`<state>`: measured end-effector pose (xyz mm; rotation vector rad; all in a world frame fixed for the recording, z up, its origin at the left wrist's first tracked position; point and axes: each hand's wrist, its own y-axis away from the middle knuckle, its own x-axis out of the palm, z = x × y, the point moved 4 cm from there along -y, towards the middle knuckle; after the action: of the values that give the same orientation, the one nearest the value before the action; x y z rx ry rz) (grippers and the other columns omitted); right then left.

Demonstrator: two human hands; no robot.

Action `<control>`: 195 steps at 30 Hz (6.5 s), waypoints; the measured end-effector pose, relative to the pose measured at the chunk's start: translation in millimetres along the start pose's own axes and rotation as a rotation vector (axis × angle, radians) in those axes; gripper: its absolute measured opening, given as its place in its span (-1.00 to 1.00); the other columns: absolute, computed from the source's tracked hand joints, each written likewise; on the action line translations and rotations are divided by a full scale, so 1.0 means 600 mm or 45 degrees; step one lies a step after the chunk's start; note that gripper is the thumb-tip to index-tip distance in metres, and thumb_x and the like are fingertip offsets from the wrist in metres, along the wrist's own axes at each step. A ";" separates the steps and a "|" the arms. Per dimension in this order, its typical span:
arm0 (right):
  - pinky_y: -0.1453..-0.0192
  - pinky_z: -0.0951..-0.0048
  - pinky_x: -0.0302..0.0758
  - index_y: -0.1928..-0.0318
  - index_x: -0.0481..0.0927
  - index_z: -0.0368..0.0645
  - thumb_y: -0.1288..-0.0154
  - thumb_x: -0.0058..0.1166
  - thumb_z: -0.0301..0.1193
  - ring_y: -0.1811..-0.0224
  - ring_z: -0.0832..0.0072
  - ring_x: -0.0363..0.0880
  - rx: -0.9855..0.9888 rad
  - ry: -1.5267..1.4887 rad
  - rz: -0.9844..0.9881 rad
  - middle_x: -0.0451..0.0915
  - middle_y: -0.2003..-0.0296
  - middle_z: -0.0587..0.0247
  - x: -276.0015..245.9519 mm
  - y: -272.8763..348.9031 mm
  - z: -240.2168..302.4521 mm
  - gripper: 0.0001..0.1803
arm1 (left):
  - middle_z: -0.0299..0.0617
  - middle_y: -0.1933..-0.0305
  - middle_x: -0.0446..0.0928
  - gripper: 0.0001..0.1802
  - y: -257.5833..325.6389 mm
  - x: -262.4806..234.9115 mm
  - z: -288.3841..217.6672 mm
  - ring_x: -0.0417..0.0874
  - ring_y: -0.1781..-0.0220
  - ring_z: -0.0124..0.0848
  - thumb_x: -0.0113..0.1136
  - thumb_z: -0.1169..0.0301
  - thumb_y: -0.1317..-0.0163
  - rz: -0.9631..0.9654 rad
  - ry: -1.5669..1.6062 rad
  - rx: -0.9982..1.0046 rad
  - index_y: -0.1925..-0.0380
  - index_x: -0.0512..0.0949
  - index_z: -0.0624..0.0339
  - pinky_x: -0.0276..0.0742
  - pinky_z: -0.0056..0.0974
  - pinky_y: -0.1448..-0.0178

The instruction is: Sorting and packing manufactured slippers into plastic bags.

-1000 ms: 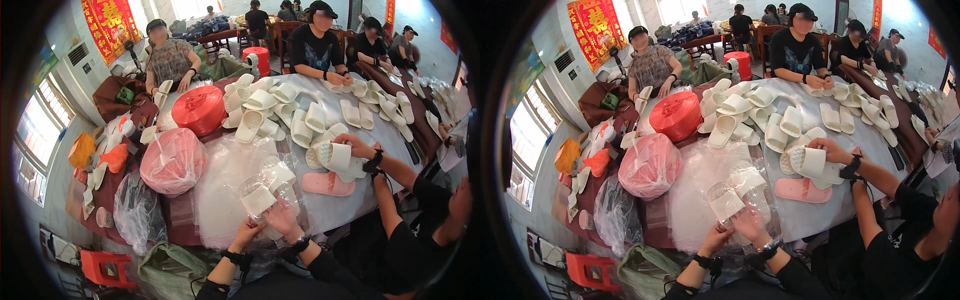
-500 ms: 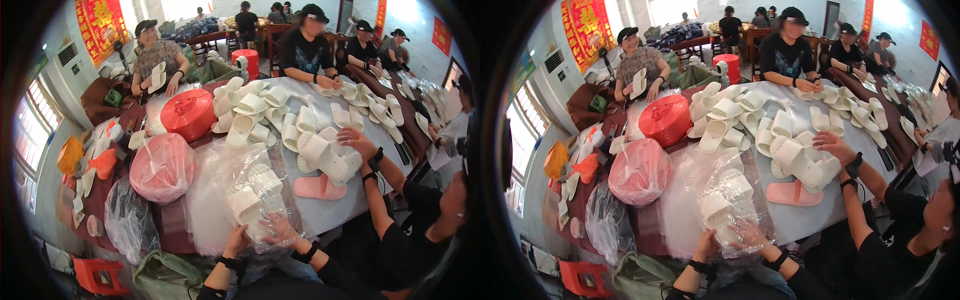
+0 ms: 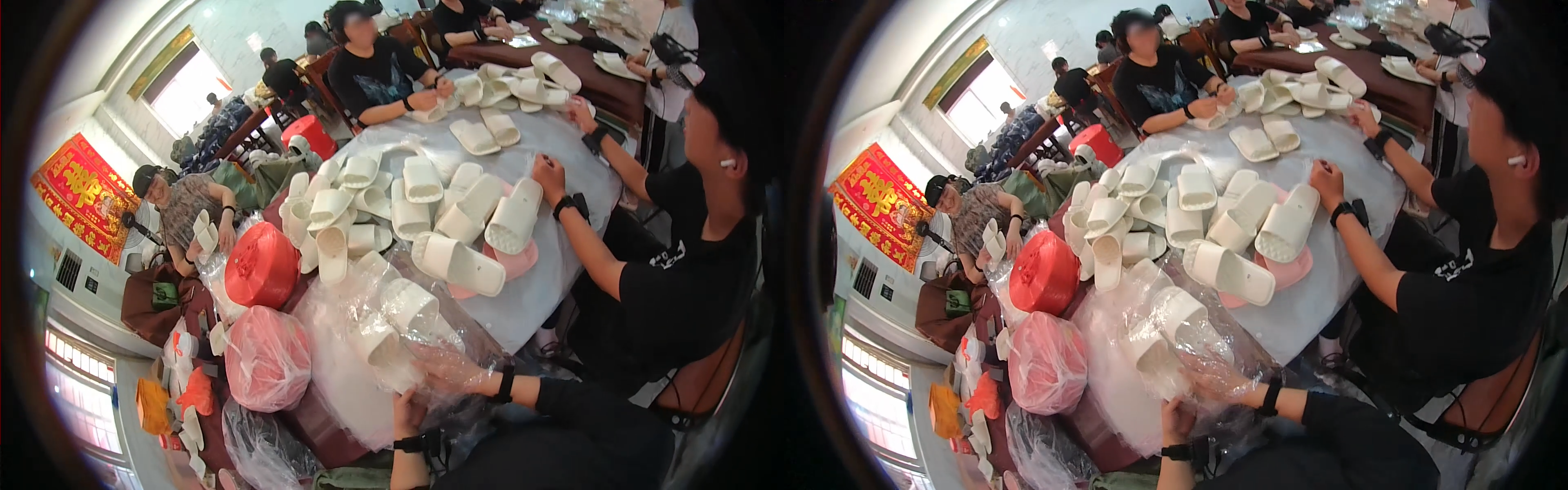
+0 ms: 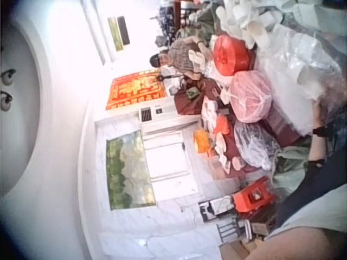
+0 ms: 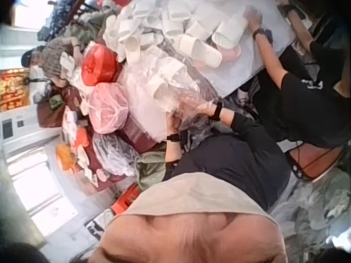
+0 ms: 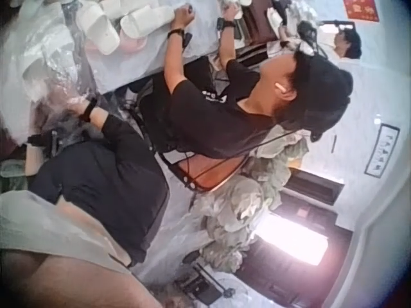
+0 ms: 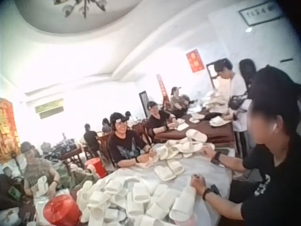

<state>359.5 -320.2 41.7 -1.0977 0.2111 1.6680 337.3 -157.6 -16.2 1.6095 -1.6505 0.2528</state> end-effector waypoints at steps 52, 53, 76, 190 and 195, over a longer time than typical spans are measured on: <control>-0.12 0.40 0.43 -0.17 0.38 -0.29 -0.34 0.01 -0.40 0.04 0.48 0.55 0.384 -1.774 0.787 0.50 -0.06 0.07 -0.226 0.071 0.033 -0.58 | -0.11 0.05 0.56 -0.53 0.019 -0.021 -0.001 0.57 -0.01 -0.20 0.10 0.60 -0.12 0.000 0.184 -0.211 -0.09 0.37 0.26 0.46 -0.09 -0.14; 0.05 0.50 0.49 -0.09 0.44 -0.29 -0.32 0.05 -0.41 0.25 0.58 0.58 0.609 -1.989 0.535 0.56 0.04 0.14 -0.236 0.077 0.013 -0.63 | -0.11 0.04 0.55 -0.53 0.016 -0.037 0.005 0.56 -0.01 -0.19 0.10 0.59 -0.12 0.069 0.174 -0.150 -0.09 0.37 0.24 0.47 -0.08 -0.11; -0.17 0.08 0.30 -0.19 0.20 -0.45 -0.16 0.09 -0.38 -0.06 0.04 0.39 0.030 -0.079 -0.039 0.36 -0.07 -0.14 0.020 -0.031 0.103 -0.35 | -0.06 -0.32 0.25 -0.44 0.023 -0.124 0.057 0.30 -0.32 -0.21 -0.28 0.13 -0.42 -0.248 0.203 0.050 -0.28 0.17 0.26 0.24 -0.19 -0.36; -0.39 0.28 0.00 -0.25 0.10 -0.26 -0.40 -0.18 -0.36 -0.27 0.29 0.19 0.119 -0.846 -0.207 0.31 -0.16 0.04 0.090 0.006 0.047 -0.51 | 0.10 -0.05 0.37 -0.42 0.386 -0.271 -0.139 0.39 -0.11 0.08 0.07 0.50 0.01 -1.080 -1.951 0.252 -0.12 0.31 0.22 0.37 -0.08 -0.15; -0.40 0.28 -0.01 -0.26 0.08 -0.26 -0.39 -0.18 -0.36 -0.28 0.29 0.19 0.104 -0.844 -0.207 0.31 -0.16 0.02 0.094 0.005 0.047 -0.50 | 0.04 -0.17 0.33 -0.32 0.472 -0.354 -0.126 0.34 -0.24 -0.08 0.11 0.46 0.01 -1.140 -0.984 0.388 -0.22 0.24 0.17 0.34 -0.16 -0.20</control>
<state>341.5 -265.8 14.6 -0.4436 -0.2305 1.7632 82.1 98.6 2.9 2.7204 -1.2174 -0.6845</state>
